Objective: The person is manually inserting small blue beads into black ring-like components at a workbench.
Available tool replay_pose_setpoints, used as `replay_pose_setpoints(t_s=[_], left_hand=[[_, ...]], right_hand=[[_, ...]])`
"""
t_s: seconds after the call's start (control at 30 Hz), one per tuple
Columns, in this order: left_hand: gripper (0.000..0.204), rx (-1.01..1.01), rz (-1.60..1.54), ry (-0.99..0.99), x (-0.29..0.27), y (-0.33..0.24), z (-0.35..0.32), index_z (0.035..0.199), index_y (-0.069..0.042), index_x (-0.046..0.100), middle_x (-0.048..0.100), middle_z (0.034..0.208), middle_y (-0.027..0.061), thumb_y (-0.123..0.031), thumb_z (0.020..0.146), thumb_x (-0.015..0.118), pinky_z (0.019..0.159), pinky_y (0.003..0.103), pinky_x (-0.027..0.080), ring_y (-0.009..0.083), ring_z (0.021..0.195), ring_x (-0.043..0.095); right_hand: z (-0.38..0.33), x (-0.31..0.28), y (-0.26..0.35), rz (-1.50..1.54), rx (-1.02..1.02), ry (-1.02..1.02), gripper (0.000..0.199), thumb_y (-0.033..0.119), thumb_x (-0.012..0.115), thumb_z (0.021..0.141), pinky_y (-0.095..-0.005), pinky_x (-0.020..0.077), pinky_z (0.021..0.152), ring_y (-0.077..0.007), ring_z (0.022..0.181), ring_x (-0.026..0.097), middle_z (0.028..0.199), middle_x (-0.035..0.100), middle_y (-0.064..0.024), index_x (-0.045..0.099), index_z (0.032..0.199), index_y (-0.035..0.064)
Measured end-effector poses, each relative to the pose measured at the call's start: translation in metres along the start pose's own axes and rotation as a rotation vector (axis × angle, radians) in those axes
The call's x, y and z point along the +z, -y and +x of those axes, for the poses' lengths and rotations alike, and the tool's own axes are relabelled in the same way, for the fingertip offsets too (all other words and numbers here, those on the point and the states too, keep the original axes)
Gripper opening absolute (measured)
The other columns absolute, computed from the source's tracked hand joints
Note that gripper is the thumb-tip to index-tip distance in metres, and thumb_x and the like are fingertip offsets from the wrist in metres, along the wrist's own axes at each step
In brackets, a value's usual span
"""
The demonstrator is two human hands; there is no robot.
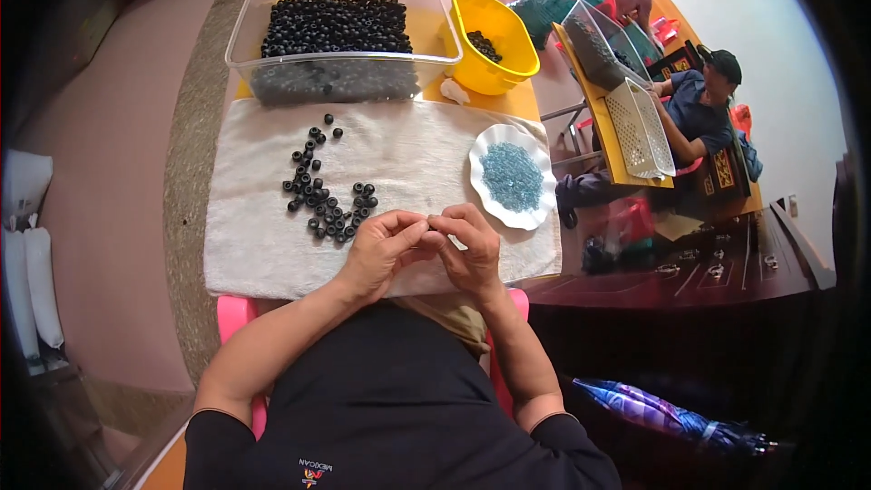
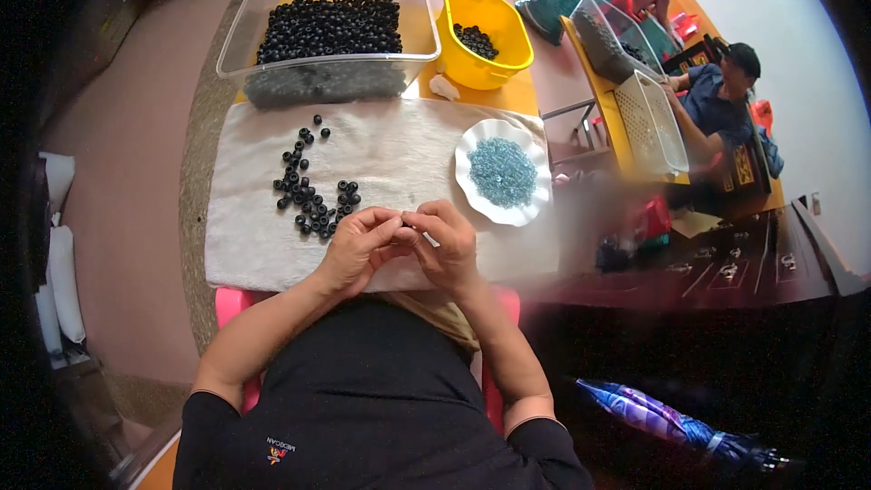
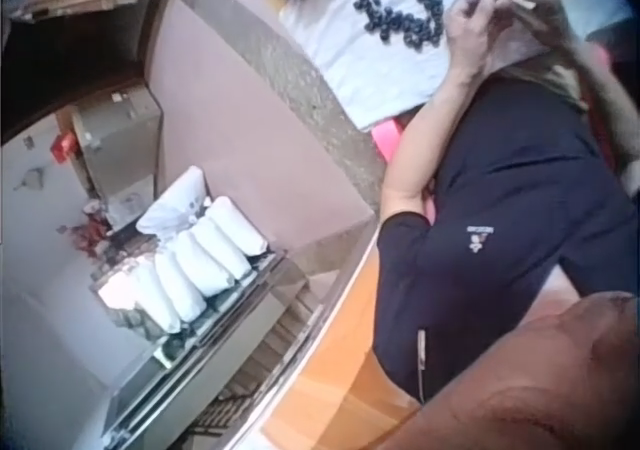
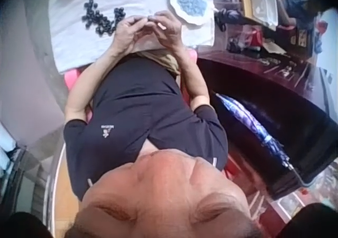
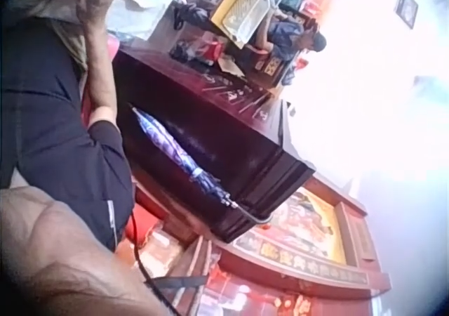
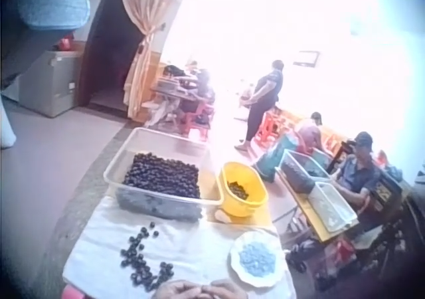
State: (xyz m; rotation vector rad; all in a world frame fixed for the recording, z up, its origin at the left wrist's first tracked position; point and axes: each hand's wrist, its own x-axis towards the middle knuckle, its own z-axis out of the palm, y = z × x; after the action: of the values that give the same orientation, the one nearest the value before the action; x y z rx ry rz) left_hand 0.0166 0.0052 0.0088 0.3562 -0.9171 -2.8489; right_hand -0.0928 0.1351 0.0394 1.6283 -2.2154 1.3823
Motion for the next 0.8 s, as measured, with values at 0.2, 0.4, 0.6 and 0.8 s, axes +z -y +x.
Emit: replay_pose_setpoints(t_s=[0.2,0.4,0.6,0.8], left_hand=[[0.016,0.019,-0.001,0.013,0.004,-0.001,-0.002,0.109,-0.001,0.061,0.067,0.099,0.0078,-0.010,0.096,0.062,0.085,0.032,0.057,0.0147,0.091,0.066],[0.018,-0.005,0.020,-0.045,0.003,0.002,-0.001,0.109,0.000,0.064,0.067,0.093,0.0061,-0.010,0.094,0.064,0.080,0.029,0.058,0.0116,0.082,0.065],[0.018,0.002,0.025,-0.034,0.001,0.005,0.000,0.109,0.001,0.064,0.067,0.092,0.0057,-0.011,0.095,0.065,0.079,0.028,0.058,0.0117,0.082,0.065],[0.019,0.004,0.027,-0.042,0.001,0.003,0.000,0.109,0.001,0.063,0.066,0.092,0.0053,-0.012,0.095,0.065,0.080,0.028,0.058,0.0114,0.082,0.066]], right_hand=[[-0.005,-0.001,0.012,-0.007,0.008,-0.044,0.018,0.003,0.073,0.080,-0.0345,0.0503,0.060,-0.0238,0.074,0.063,0.087,0.062,-0.0116,0.068,0.098,0.0037],[-0.004,-0.043,-0.015,-0.457,0.032,-0.051,0.026,0.007,0.076,0.078,-0.0367,0.0519,0.068,-0.0304,0.083,0.063,0.095,0.063,-0.0131,0.067,0.101,0.0029],[0.008,-0.055,-0.019,-0.840,0.194,0.145,0.034,0.024,0.074,0.080,-0.0434,0.0489,0.076,-0.0330,0.090,0.060,0.099,0.063,-0.0134,0.065,0.105,0.0037],[0.013,-0.052,-0.020,-0.859,0.257,0.203,0.033,0.025,0.075,0.080,-0.0426,0.0484,0.075,-0.0334,0.088,0.060,0.096,0.063,-0.0133,0.065,0.103,0.0040]])
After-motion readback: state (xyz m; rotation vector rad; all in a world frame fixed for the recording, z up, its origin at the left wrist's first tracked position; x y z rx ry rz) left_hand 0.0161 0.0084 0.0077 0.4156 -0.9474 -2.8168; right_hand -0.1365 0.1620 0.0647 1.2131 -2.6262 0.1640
